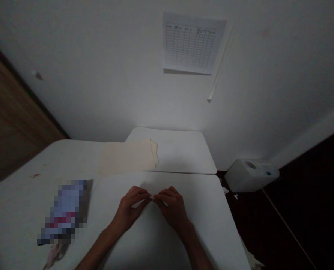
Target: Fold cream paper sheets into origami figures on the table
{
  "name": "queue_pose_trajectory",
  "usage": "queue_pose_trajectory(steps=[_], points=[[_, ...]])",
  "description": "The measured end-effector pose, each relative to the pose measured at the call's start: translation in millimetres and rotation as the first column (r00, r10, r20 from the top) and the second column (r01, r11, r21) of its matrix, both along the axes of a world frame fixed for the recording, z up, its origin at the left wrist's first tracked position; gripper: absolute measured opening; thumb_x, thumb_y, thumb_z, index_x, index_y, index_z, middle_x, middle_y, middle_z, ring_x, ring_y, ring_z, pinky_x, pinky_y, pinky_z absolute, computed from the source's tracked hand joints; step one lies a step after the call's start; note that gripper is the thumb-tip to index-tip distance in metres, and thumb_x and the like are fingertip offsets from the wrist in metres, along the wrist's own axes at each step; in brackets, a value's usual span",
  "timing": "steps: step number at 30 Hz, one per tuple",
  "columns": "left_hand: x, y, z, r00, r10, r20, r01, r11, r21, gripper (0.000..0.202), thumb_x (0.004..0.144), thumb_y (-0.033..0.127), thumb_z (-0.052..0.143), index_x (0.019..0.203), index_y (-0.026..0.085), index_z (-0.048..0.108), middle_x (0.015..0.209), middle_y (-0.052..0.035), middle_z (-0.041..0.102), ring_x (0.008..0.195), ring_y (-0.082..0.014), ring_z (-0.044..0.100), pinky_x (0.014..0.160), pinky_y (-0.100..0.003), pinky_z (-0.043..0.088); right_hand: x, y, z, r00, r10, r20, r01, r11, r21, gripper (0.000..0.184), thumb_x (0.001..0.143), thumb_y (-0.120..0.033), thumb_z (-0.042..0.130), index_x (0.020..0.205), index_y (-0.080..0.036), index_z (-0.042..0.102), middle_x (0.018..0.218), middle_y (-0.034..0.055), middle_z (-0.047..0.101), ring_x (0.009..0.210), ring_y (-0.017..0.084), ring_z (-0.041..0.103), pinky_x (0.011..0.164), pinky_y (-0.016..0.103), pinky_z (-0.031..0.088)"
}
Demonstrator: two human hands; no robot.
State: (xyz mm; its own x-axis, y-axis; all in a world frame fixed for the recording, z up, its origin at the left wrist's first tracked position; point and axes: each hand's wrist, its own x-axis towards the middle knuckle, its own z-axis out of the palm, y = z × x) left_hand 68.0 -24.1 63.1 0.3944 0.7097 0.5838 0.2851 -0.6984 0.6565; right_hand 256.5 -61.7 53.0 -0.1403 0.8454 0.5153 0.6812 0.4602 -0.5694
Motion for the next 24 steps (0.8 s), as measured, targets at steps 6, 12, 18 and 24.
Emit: queue_pose_trajectory(steps=[6, 12, 18, 24], points=[[3, 0, 2.3, 1.0, -0.024, 0.0, 0.024, 1.0, 0.003, 0.011, 0.09, 0.025, 0.062, 0.09, 0.022, 0.072, 0.081, -0.0043, 0.067, 0.077, -0.0164, 0.059, 0.068, -0.029, 0.051, -2, 0, 2.4, 0.999, 0.047, -0.018, -0.047, 0.999, 0.029, 0.016, 0.093, -0.03, 0.059, 0.103, -0.027, 0.072, 0.086, 0.0029, 0.07, 0.079, 0.016, 0.059, 0.073, 0.028, 0.048], [3, -1, -0.1, 0.999, -0.04, -0.004, 0.04, 0.998, -0.051, 0.011, 0.09, 0.025, 0.062, 0.089, 0.023, 0.072, 0.081, -0.0041, 0.067, 0.078, -0.0165, 0.06, 0.069, -0.029, 0.051, 1, 1, -2.4, 0.998, 0.044, -0.049, -0.043, 0.999, 0.017, 0.018, 0.094, -0.031, 0.057, 0.095, -0.026, 0.074, 0.085, 0.0042, 0.07, 0.079, 0.017, 0.058, 0.072, 0.03, 0.048], [0, 0, -0.5, 0.999, -0.037, 0.019, 0.038, 0.997, -0.061, 0.01, 0.089, 0.024, 0.062, 0.087, 0.022, 0.072, 0.083, -0.0044, 0.068, 0.079, -0.0168, 0.061, 0.069, -0.029, 0.051, 7, -1, -9.0, 0.994, 0.004, -0.105, 0.0, 0.999, 0.034, 0.017, 0.094, -0.029, 0.057, 0.094, -0.026, 0.074, 0.086, 0.0042, 0.071, 0.079, 0.017, 0.06, 0.072, 0.03, 0.05], [2, -4, -0.5, 0.998, 0.048, 0.033, -0.043, 0.989, -0.139, 0.011, 0.089, 0.026, 0.06, 0.086, 0.021, 0.07, 0.089, -0.0053, 0.07, 0.086, -0.0186, 0.064, 0.078, -0.032, 0.052, 9, -3, -16.5, 0.985, -0.001, -0.171, 0.008, 0.999, 0.037, 0.015, 0.094, -0.025, 0.057, 0.096, -0.024, 0.072, 0.087, 0.0044, 0.071, 0.08, 0.017, 0.063, 0.073, 0.029, 0.051]])
